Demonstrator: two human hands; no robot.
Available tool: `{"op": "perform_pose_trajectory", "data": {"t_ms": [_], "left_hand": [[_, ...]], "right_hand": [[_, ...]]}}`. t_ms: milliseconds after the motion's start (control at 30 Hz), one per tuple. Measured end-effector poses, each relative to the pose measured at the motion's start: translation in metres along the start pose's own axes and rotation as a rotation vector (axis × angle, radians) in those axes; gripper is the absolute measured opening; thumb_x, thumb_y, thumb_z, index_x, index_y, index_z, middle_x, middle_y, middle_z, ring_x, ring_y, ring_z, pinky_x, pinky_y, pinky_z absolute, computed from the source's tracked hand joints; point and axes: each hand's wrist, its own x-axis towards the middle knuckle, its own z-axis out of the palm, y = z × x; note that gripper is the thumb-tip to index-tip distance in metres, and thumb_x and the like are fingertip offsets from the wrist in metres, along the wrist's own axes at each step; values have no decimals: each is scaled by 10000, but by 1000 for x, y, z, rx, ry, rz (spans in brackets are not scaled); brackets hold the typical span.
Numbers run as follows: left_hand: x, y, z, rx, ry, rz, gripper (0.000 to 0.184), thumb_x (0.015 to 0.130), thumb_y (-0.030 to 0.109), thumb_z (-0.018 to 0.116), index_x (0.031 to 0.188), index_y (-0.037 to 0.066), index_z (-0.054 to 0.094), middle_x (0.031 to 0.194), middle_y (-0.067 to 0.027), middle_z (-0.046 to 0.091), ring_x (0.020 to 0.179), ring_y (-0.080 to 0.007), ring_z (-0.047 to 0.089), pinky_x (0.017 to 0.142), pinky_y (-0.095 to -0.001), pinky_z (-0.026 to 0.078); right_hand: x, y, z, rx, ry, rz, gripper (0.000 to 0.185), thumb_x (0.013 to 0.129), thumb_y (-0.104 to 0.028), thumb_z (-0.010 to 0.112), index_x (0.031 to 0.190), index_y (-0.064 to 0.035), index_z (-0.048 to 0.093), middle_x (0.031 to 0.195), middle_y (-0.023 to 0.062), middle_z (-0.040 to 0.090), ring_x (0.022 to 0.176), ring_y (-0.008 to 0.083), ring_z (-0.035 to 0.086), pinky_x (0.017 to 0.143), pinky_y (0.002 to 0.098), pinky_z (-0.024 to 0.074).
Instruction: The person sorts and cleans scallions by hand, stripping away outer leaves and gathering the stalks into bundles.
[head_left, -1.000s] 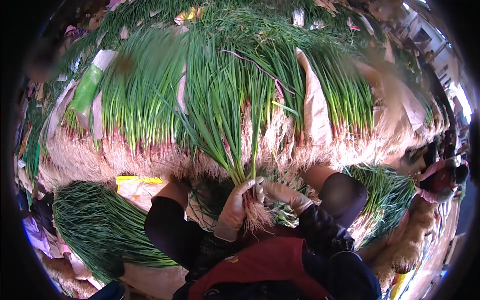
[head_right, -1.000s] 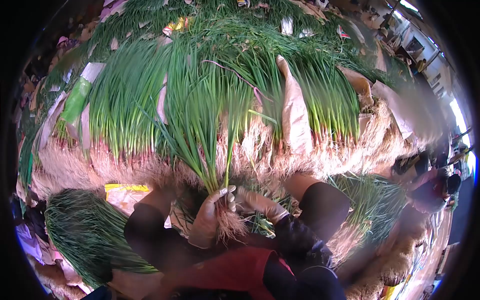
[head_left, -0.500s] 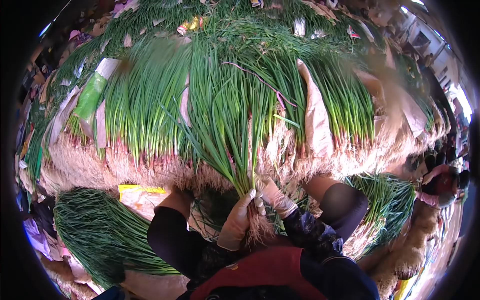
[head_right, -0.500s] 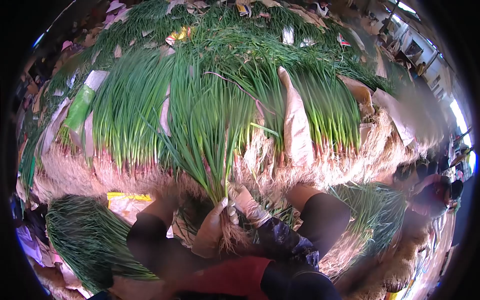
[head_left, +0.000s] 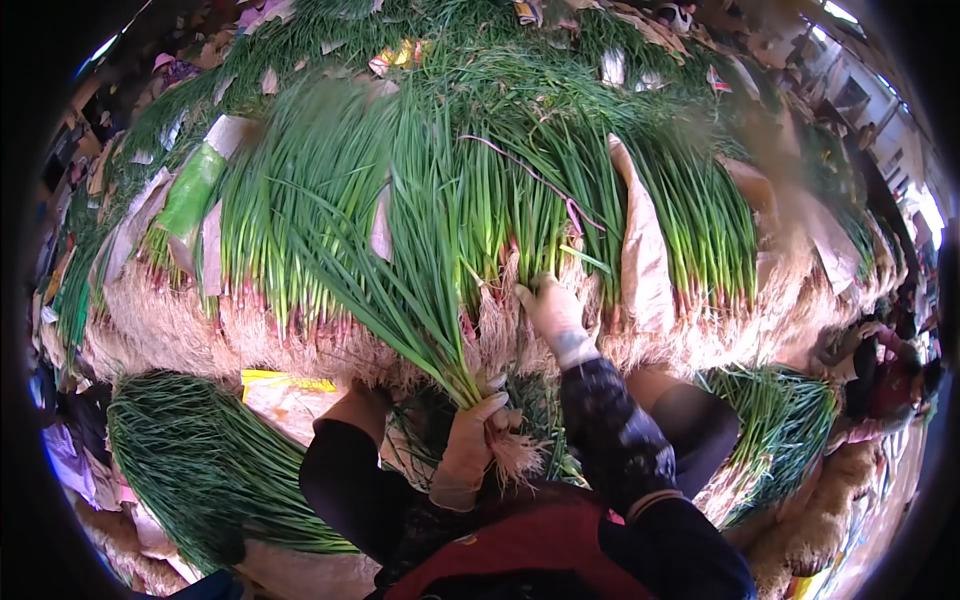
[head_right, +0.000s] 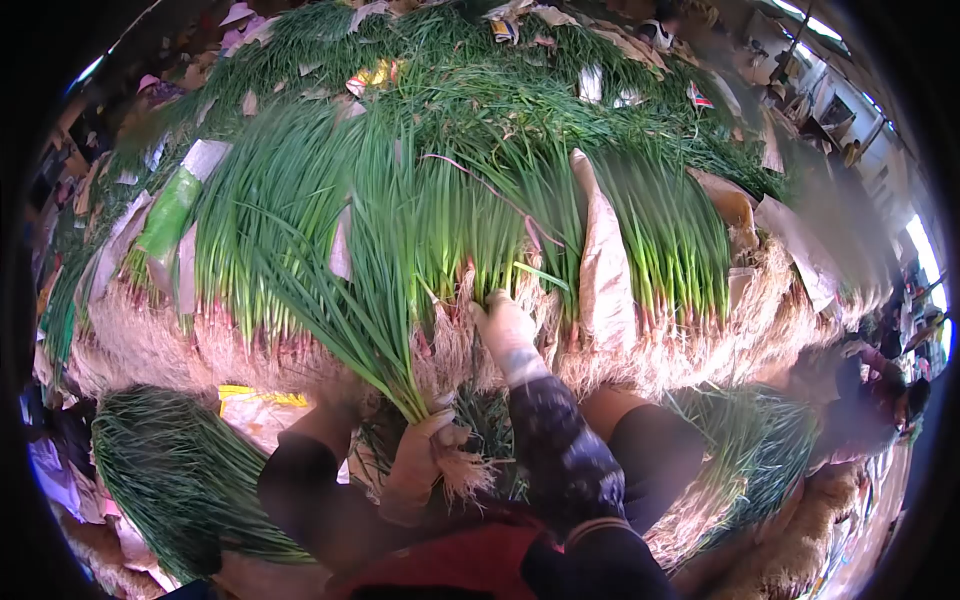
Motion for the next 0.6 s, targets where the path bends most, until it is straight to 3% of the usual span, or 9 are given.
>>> {"op": "perform_pose_trajectory", "data": {"t_ms": [67,167,200,267,300,367,400,533,600], "left_hand": [[5,-6,-5,11,-27,64,397,906,70,676,1279,-2,562,1018,-140,702,930,-242,719,883,-383,555],[19,-16,-12,81,45,152,369,914,68,669,1263,-4,576,1068,-172,704,978,-246,702,898,-363,546],[20,-18,-10,66,15,138,354,913,68,672,1248,-4,588,1039,-166,709,949,-240,704,876,-354,552],[18,-19,-2,44,-38,94,324,911,70,679,1219,-4,612,980,-154,718,891,-227,709,833,-336,564],[15,-21,0,107,-14,43,312,920,100,674,1203,-17,617,961,-143,712,864,-224,708,802,-335,571],[8,-29,5,233,31,-50,313,936,160,664,1172,-42,625,921,-121,702,808,-219,706,739,-332,584],[10,-38,5,251,94,-1,220,920,134,684,1069,-27,664,843,-88,695,703,-177,684,630,-296,562],[27,-70,-8,355,247,163,138,866,50,705,989,-11,720,877,-24,688,701,-95,609,616,-268,485],[36,-80,-17,379,253,215,142,863,54,710,988,-13,718,879,-20,688,706,-91,604,616,-269,482]], "right_hand": [[14,-1,3,53,-80,-1,307,981,-360,623,1029,-58,650,927,132,722,860,194,693,811,328,560],[14,23,-7,502,-214,65,355,979,-394,623,1134,-76,644,1012,141,721,898,216,696,792,340,570],[7,55,6,1003,-524,173,361,988,-368,618,1182,-64,634,1048,145,712,899,222,687,805,326,567],[-53,55,0,1031,-721,178,392,1005,-323,600,1281,-45,599,1127,160,695,919,241,679,848,302,557],[-98,13,-29,552,-600,59,416,1013,-305,587,1333,-38,574,1170,172,685,939,254,678,877,292,551],[-115,41,9,818,-495,-41,457,997,-288,597,1306,47,561,1179,245,674,987,305,692,892,363,544],[-118,42,14,621,-369,-91,492,985,-338,612,1304,35,572,1104,239,694,955,297,701,855,373,546],[-122,17,18,54,19,-65,394,966,-333,615,1165,7,634,853,237,699,771,379,699,704,469,554],[-125,14,24,56,147,-128,325,960,-308,611,1101,-17,644,790,229,684,724,423,675,660,501,543]]}}
